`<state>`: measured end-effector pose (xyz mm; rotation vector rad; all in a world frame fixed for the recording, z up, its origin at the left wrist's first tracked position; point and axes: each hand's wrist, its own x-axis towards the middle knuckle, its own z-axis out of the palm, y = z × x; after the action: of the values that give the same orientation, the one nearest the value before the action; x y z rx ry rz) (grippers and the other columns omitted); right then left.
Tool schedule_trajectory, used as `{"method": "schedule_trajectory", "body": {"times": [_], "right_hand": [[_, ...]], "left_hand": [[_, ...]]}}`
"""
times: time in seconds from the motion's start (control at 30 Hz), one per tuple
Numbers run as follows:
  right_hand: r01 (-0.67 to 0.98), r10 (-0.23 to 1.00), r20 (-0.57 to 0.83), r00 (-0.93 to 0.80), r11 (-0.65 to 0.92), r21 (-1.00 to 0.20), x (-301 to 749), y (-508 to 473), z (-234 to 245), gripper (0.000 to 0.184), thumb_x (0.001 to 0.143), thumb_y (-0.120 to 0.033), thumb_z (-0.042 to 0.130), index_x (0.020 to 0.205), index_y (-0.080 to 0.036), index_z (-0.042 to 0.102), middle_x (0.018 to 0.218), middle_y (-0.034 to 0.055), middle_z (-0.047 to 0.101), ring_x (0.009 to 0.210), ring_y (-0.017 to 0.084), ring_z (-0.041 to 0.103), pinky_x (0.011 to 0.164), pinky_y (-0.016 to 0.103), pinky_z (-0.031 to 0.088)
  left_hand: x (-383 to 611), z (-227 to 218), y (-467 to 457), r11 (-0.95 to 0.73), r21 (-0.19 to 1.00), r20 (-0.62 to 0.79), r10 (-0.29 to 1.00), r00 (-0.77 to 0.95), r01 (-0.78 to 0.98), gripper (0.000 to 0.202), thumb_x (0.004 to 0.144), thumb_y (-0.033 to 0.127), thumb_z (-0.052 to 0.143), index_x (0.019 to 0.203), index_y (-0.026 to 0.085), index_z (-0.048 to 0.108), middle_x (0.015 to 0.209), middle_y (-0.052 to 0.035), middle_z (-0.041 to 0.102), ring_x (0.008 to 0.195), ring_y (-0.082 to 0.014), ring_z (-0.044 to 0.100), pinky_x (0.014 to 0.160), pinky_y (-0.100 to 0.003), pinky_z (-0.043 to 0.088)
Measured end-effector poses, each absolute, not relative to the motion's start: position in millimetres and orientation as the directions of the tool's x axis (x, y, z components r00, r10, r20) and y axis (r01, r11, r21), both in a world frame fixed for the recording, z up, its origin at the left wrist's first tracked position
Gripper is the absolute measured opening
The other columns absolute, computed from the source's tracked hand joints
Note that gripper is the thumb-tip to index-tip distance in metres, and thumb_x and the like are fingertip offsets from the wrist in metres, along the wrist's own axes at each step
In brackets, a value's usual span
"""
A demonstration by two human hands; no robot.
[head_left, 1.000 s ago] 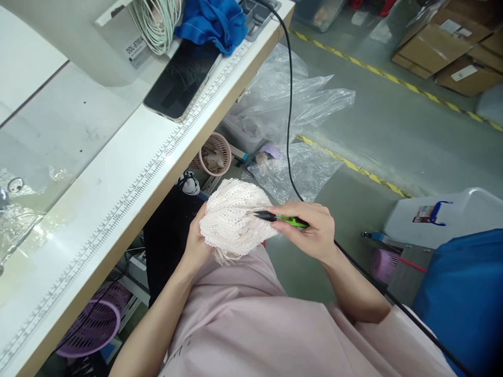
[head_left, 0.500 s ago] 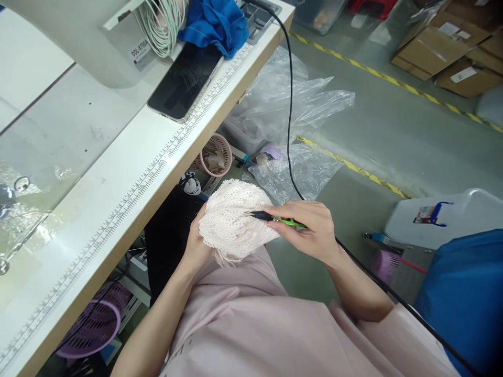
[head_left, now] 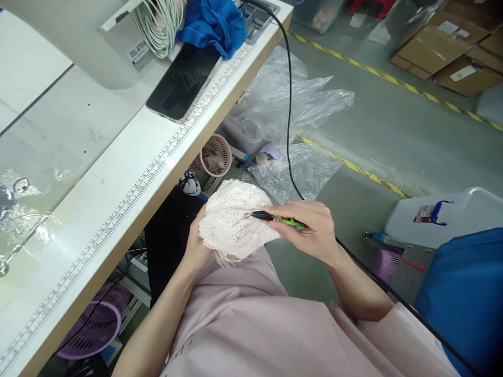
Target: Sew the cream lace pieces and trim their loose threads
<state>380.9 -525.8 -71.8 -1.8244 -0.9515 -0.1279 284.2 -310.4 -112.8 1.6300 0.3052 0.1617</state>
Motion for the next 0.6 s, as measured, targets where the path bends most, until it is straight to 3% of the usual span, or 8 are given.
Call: {"method": "schedule_trajectory", "body": {"times": [0.43,0.6], "right_hand": [[0.696,0.554,0.517,0.652,-0.167,-0.698,383.2,-527.4,-69.5,0.014,0.09,-0.024,0.067,0.102,-0.019,0.073,0.06,-0.0012,0.064,0.049,0.01,0.053,0.05,0.023,0.038],[0.714,0.562,0.53,0.635,-0.163,-0.681,383.3,-525.4,-71.5,0.015,0.091,-0.024,0.067,0.103,-0.019,0.072,0.058,-0.0016,0.063,0.048,0.01,0.052,0.049,0.023,0.037]], "left_hand": [[282.7,-112.3,-311.6,-0.03,0.993,-0.1,0.281,0.955,0.113,0.039,0.081,0.034,0.073,0.117,0.02,0.069,0.121,-0.0108,0.07,0.117,-0.0288,0.062,0.097,-0.039,0.053],[282.6,-113.2,-312.0,-0.029,0.994,-0.092,0.271,0.958,0.104,0.048,0.079,0.033,0.075,0.124,0.021,0.066,0.126,-0.0112,0.068,0.119,-0.0293,0.062,0.1,-0.04,0.052]]}}
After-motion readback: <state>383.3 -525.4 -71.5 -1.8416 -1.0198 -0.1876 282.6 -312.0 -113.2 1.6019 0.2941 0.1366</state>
